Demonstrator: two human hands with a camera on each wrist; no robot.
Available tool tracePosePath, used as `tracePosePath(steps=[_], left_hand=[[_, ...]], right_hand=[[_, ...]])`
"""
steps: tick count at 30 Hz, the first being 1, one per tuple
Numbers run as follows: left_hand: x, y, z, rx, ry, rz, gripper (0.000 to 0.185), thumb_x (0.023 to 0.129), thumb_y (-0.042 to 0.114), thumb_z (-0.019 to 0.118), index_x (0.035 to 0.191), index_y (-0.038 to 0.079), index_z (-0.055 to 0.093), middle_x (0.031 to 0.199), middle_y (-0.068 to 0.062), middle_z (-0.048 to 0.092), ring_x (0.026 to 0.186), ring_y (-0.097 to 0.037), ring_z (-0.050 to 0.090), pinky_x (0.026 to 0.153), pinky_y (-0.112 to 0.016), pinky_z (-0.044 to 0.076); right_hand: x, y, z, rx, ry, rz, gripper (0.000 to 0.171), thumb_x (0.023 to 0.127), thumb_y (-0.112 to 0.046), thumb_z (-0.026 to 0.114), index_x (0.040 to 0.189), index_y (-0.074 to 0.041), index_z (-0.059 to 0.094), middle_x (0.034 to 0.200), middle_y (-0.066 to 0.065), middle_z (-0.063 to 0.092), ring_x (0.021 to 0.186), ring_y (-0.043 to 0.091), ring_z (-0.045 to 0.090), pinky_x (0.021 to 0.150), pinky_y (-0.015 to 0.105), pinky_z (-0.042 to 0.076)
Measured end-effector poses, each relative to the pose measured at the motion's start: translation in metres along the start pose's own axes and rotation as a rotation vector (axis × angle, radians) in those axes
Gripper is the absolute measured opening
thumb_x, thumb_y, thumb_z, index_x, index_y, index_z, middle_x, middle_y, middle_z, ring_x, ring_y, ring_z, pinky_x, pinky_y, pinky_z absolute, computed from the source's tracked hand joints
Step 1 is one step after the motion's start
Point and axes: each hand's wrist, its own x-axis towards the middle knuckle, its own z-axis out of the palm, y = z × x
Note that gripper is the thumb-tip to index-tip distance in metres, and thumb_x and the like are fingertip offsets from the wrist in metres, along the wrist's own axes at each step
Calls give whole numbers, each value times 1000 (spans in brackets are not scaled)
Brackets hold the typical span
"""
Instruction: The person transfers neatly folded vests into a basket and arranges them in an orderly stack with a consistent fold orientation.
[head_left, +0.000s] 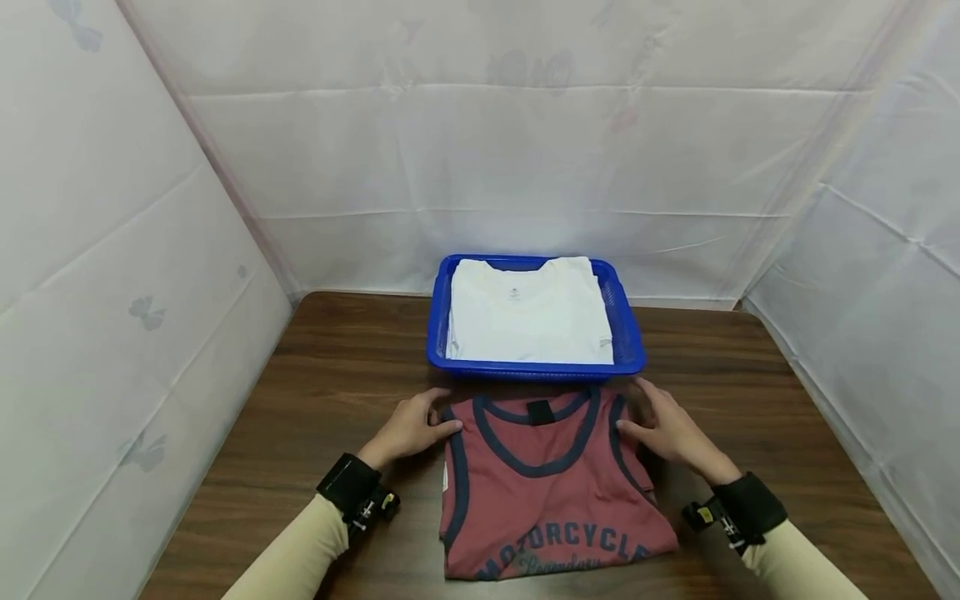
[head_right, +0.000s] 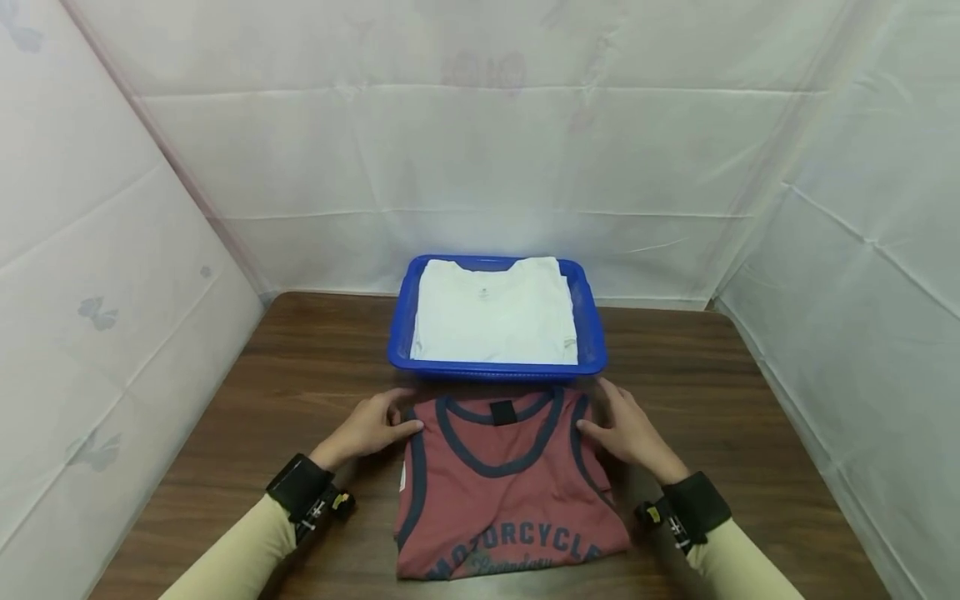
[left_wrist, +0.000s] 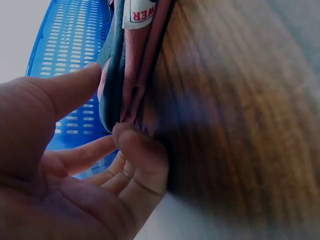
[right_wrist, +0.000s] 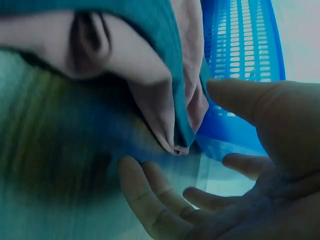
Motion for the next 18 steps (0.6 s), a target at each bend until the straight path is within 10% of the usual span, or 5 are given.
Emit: tracePosePath(steps=[18], left_hand=[[14, -4, 9, 110, 33, 30, 36, 87, 25, 85, 115, 7, 70, 66, 3, 52, 57, -12, 49, 54, -28, 40]], right_hand=[[49, 20, 8, -3, -75, -250, 69, 86, -20, 86, 143, 5, 55, 142, 31, 53, 132, 52, 45, 103, 70, 39]])
